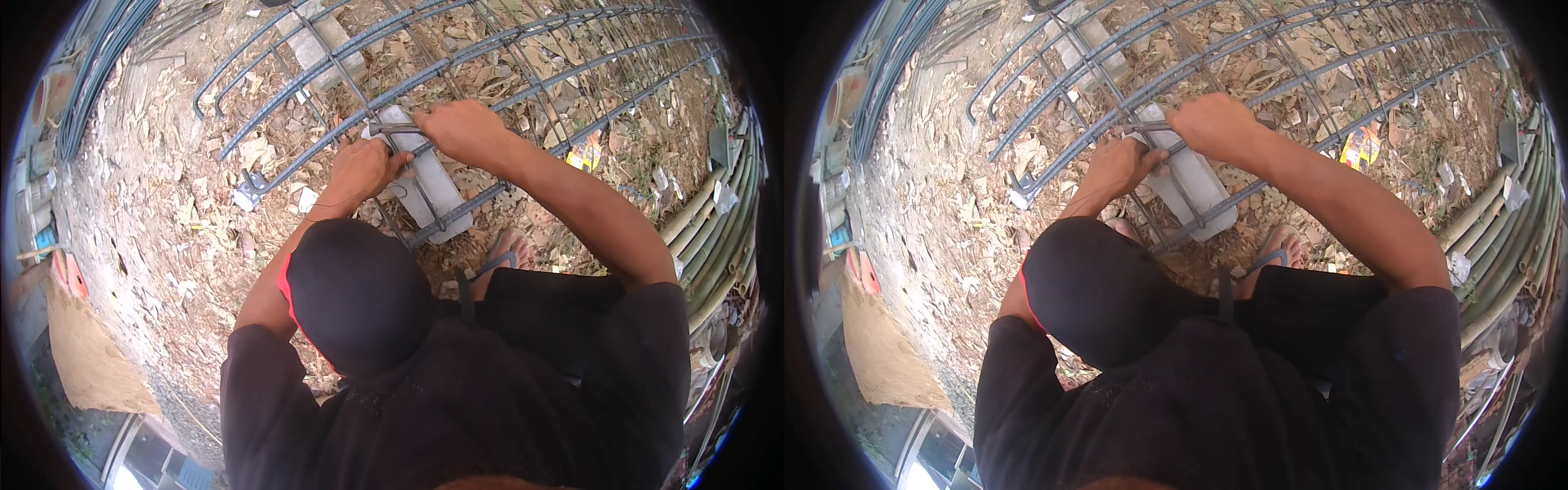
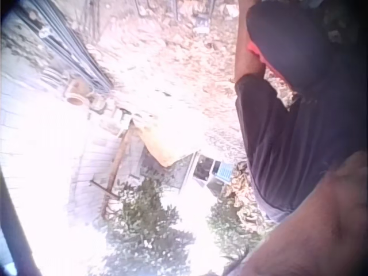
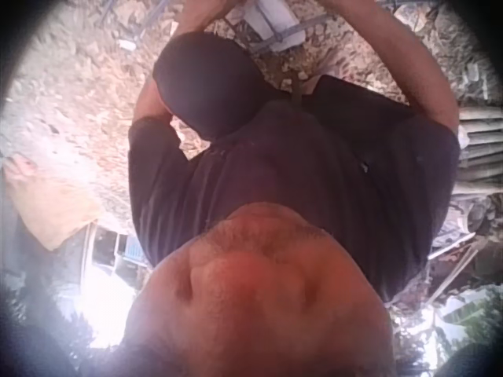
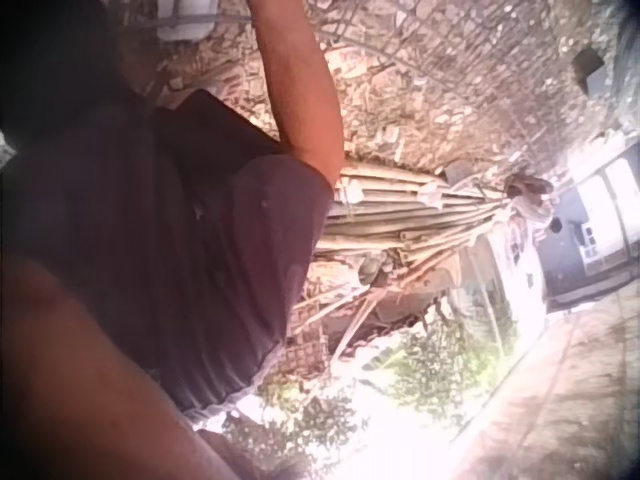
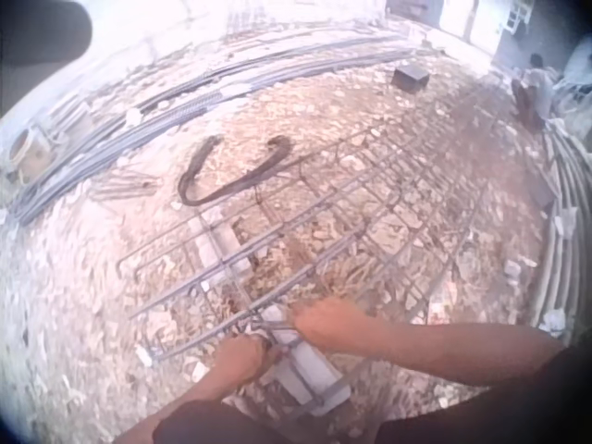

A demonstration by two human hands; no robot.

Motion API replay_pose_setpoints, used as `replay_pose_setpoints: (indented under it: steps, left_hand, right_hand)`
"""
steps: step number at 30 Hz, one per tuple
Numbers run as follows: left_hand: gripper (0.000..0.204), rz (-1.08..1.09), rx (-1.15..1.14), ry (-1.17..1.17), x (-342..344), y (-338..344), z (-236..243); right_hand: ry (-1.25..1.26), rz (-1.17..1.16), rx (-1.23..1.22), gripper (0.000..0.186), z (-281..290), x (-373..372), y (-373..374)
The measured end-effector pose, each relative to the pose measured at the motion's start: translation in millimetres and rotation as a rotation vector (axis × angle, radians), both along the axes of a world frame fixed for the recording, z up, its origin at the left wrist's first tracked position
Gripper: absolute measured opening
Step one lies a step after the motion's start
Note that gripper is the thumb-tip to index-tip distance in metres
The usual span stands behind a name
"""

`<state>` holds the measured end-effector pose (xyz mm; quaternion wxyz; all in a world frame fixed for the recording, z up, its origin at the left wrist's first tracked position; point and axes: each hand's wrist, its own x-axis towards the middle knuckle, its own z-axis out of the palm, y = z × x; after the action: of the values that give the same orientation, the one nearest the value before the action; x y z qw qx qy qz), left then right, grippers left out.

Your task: The person ties together intersections of a rebar grid using wire and pliers while squatting on the ground.

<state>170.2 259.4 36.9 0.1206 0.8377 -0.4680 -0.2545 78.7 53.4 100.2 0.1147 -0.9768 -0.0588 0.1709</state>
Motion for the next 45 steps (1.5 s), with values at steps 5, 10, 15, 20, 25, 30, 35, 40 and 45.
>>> replay_pose_setpoints:
  steps: [5, 10, 15, 20, 25, 30, 35, 40, 45]
  left_hand:
    - [0.06, 0.025, -0.003, 0.064, 1, -5, 8]
    - [0.059, 0.07, 0.053, 0.171, 2, -2, 6]
    - [0.054, 0.026, 0.069, 0.049, 1, -7, 4]
    - [0.057, -0.002, 0.08, 0.017, 0, -7, 5]
    - [0.058, -0.026, 0.196, 0.075, -3, -12, 14]
    - [0.06, -0.035, 0.228, 0.081, -4, -13, 14]
    - [0.061, -0.054, 0.241, 0.083, -1, -10, 10]
    - [0.06, -0.06, 0.254, 0.115, 2, -13, 10]
    - [0.06, -0.069, 0.296, 0.157, 6, -16, 5]
  right_hand:
    - [0.082, -0.016, 0.05, 0.019, 7, 1, -9]
    - [0.169, -0.042, 0.017, 0.023, 8, 2, -34]
    - [0.055, -0.051, -0.056, 0.029, 10, 14, -44]
    - [-0.046, 0.085, -0.116, 0.032, 3, 28, -38]
    - [-0.015, 0.161, -0.141, 0.031, 12, 36, -40]
    - [0.164, 0.107, -0.145, 0.028, 19, 56, -37]
    - [0.099, 0.116, -0.012, 0.028, 8, 47, -42]
    - [0.084, 0.097, 0.077, 0.032, 0, 49, -55]
    - [0.416, 0.073, 0.181, 0.032, 5, 77, -59]
